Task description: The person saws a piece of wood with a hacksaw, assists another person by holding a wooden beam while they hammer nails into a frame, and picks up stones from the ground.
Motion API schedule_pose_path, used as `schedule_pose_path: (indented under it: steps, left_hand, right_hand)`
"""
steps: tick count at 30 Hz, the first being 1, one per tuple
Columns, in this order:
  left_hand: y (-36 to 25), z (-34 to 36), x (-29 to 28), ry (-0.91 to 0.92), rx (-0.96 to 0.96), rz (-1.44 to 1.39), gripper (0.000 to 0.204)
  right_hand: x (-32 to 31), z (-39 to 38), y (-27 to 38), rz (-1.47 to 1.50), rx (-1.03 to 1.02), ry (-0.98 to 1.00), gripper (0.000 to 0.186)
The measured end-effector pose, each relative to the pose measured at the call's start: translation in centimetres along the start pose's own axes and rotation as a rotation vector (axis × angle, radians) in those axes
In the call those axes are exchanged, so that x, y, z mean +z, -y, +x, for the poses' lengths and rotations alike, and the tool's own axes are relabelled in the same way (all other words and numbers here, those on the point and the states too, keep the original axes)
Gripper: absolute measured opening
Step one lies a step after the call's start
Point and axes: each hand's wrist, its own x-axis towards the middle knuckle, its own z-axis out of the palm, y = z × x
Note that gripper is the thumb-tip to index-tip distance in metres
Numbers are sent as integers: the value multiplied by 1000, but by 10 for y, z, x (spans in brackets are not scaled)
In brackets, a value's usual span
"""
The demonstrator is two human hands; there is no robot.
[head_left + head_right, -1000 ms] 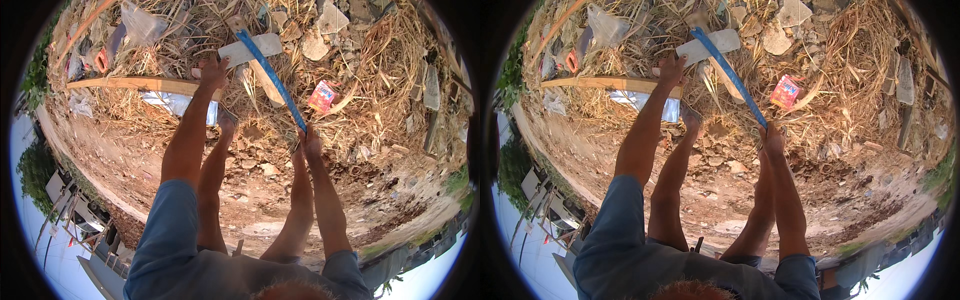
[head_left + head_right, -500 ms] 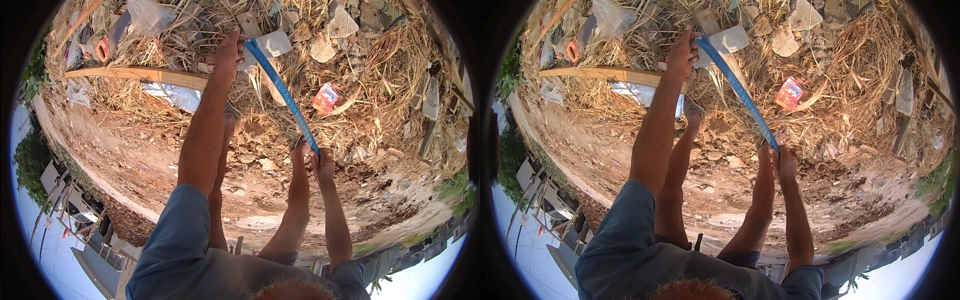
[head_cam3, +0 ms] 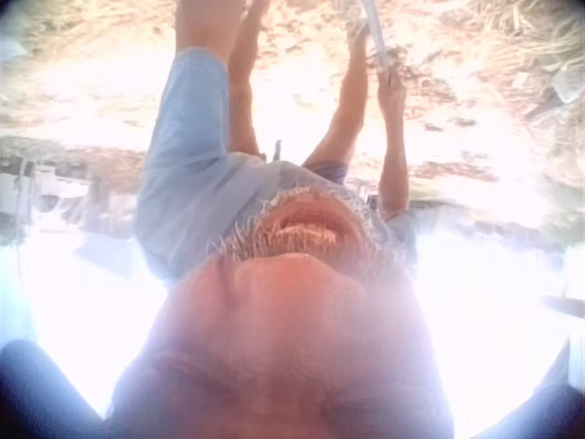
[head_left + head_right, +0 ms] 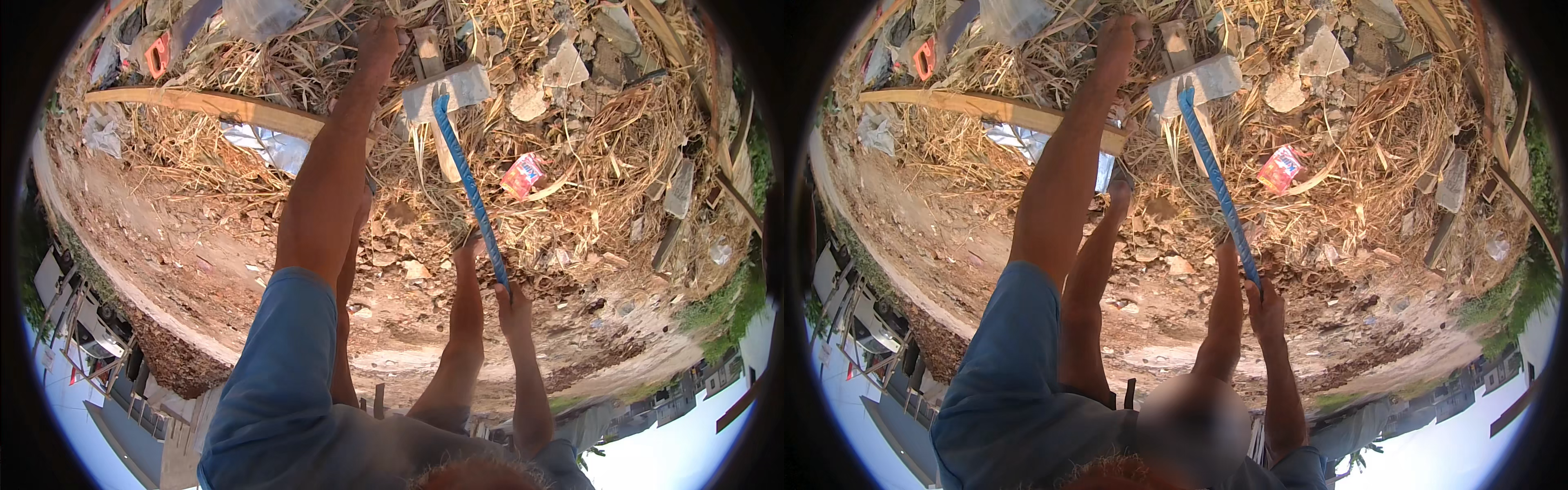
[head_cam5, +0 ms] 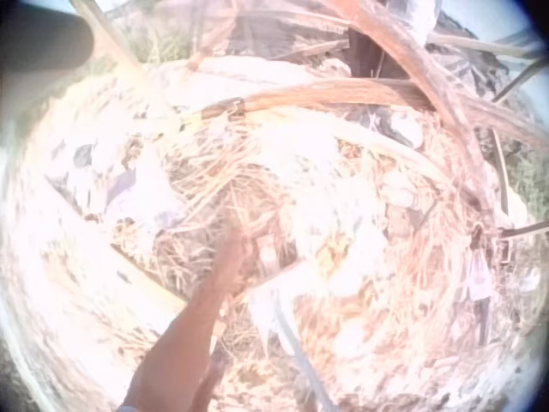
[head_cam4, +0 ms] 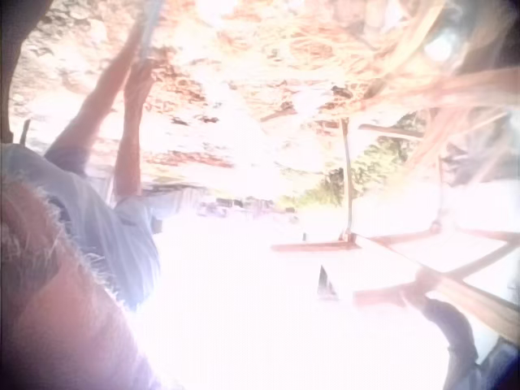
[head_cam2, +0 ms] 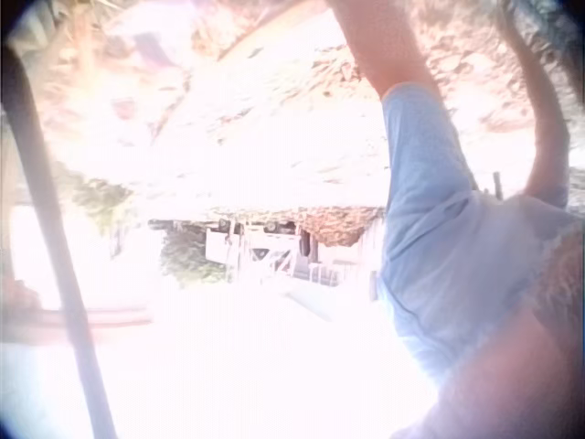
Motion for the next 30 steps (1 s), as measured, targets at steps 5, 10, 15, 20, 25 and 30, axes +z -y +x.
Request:
schedule_pose_path:
  steps: [5, 10, 15, 20, 25, 30]
  left_hand:
    - [31, 19, 4, 88, 144, 833, 48]
    - [72, 21, 2, -218, 239, 920, 57]
    - [13, 19, 21, 42, 46, 758, 49]
    - [32, 39, 15, 207, 22, 882, 48]
    - [27, 15, -13, 442, 73, 718, 43]
    - [27, -13, -23, 467, 59, 644, 52]
  right_hand:
    - [-3, -18, 10, 5, 143, -13, 41]
    - [-18, -19, 14, -51, 176, -88, 38]
    - [-69, 3, 74, -176, 201, -124, 35]
    - [-110, 37, 119, -358, 15, -120, 23]
    - [-136, 15, 144, -431, 4, -85, 22]
    - [-137, -11, 141, -527, 0, -31, 24]
